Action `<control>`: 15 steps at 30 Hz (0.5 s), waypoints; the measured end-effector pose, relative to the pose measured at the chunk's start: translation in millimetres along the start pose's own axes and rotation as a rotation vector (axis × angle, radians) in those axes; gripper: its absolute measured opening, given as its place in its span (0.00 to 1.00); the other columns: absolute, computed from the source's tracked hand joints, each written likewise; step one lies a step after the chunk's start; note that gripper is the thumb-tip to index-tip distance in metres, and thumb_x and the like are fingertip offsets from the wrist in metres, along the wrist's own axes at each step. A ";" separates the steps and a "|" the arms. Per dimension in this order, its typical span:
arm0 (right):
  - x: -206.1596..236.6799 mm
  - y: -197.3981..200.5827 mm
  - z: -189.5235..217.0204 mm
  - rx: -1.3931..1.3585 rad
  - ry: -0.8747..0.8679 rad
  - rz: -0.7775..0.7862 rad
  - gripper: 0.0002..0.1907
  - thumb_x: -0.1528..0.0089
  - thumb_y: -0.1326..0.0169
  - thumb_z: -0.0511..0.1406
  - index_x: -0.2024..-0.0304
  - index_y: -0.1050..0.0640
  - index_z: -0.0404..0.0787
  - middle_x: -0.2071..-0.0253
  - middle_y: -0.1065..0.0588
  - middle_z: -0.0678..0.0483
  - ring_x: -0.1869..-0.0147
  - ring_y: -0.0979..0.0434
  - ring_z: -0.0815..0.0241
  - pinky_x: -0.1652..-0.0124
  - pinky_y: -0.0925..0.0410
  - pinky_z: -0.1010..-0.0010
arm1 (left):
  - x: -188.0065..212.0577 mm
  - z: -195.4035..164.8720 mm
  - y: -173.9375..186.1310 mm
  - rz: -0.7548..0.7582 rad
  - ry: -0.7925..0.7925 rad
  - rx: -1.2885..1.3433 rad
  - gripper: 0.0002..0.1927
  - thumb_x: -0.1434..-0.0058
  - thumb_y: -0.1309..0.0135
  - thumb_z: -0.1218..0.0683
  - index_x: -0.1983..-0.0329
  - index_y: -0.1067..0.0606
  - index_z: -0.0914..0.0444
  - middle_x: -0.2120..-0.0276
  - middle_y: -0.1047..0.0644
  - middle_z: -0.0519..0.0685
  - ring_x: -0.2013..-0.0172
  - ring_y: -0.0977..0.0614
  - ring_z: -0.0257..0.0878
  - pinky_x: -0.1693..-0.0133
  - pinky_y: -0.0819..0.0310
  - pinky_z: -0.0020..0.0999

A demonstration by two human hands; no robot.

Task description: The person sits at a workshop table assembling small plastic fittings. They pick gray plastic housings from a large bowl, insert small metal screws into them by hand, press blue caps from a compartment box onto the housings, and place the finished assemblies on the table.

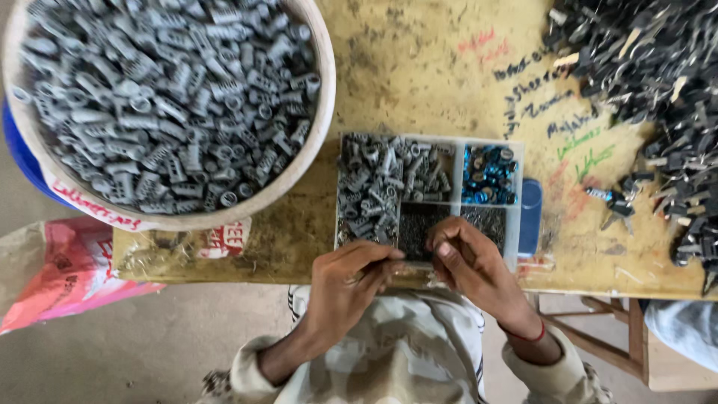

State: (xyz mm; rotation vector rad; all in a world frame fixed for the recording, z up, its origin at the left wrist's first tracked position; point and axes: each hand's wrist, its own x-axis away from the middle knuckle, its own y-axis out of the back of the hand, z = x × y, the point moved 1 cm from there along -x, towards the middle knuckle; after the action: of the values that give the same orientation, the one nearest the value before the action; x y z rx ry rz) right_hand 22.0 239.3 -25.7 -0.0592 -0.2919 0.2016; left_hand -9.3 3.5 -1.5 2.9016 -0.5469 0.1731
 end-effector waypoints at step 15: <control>4.5 -33.7 23.3 0.162 0.192 -0.224 0.02 0.29 0.57 0.26 0.54 0.32 0.34 0.52 0.31 0.50 0.63 0.29 0.69 0.66 0.29 0.77 | -10.2 -13.7 -37.4 -0.099 -0.116 0.229 0.09 0.35 0.42 0.65 0.52 0.20 0.68 0.63 0.15 0.53 0.63 0.11 0.37 0.62 0.12 0.27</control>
State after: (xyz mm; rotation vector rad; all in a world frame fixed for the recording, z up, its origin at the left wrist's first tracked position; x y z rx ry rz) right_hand 25.8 207.9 0.7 0.1137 -0.0885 -0.0036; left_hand -6.0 44.1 4.5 3.1694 -0.4259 0.0566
